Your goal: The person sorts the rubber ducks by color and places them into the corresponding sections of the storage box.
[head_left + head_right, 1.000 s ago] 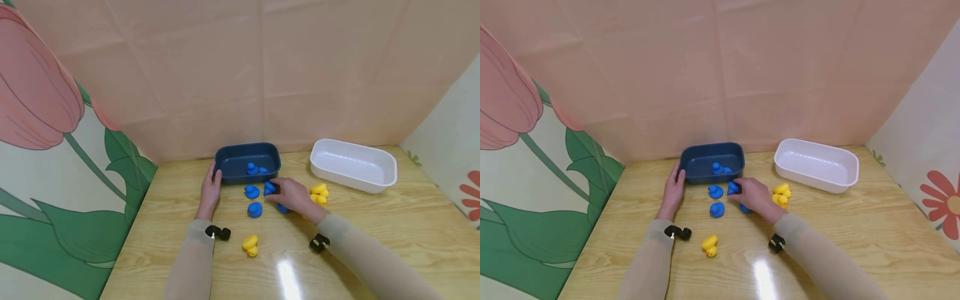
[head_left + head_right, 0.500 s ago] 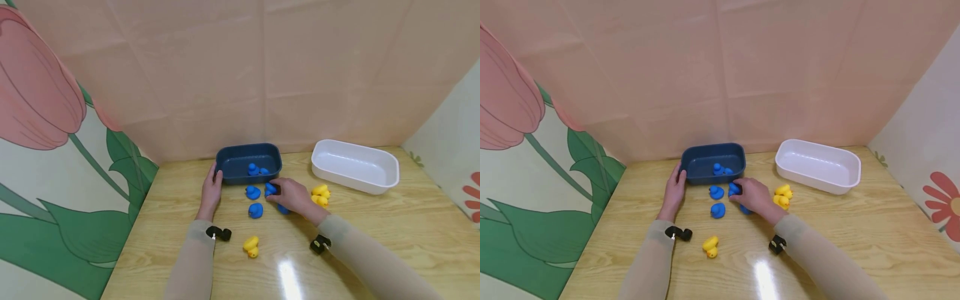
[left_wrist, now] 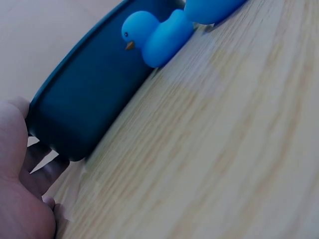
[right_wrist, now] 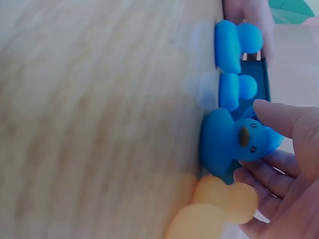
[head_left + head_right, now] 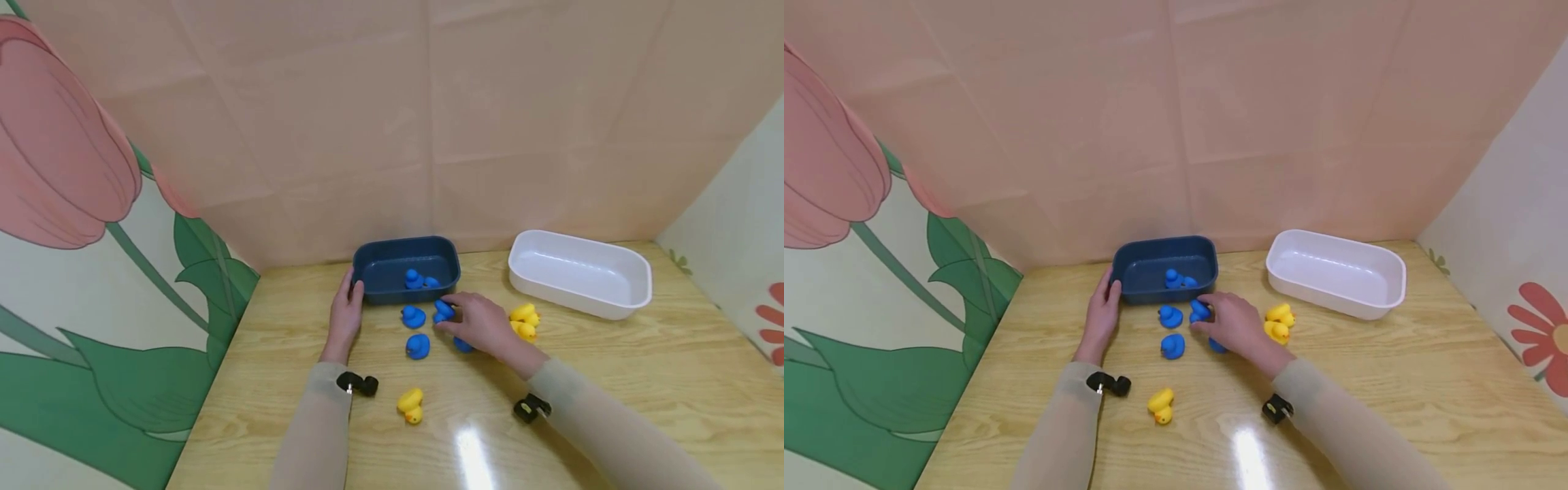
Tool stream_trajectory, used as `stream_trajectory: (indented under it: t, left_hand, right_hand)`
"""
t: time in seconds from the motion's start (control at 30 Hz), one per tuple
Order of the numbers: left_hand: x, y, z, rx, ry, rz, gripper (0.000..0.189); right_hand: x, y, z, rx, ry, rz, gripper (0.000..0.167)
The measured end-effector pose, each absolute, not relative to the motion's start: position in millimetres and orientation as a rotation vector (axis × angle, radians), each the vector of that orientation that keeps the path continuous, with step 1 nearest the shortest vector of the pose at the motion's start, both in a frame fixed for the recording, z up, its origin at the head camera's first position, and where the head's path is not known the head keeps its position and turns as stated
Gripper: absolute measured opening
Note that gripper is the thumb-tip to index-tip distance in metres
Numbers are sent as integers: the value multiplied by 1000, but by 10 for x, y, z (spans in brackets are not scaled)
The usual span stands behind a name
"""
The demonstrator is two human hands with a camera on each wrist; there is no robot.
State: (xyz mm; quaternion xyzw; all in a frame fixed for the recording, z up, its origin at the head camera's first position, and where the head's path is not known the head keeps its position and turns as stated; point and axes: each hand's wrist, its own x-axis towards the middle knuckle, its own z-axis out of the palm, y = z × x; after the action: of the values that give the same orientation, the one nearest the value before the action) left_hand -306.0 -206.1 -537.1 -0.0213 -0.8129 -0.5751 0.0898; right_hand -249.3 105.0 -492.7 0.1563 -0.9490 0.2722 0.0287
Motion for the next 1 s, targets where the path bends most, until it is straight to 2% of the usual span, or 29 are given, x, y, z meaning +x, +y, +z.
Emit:
stream_trajectory:
  t: [0.37,1.0]
  left_hand:
    - [-3065,-2050,-5364,-60,-2406,-1723,59]
    - [-3070,-2054,-5388,-50,-2418,-1709,59]
  right_hand:
    - [-2481,1096,-4641,466,-2877,868,61]
    - [-2884,1156,-4366,388,-2858,841,68]
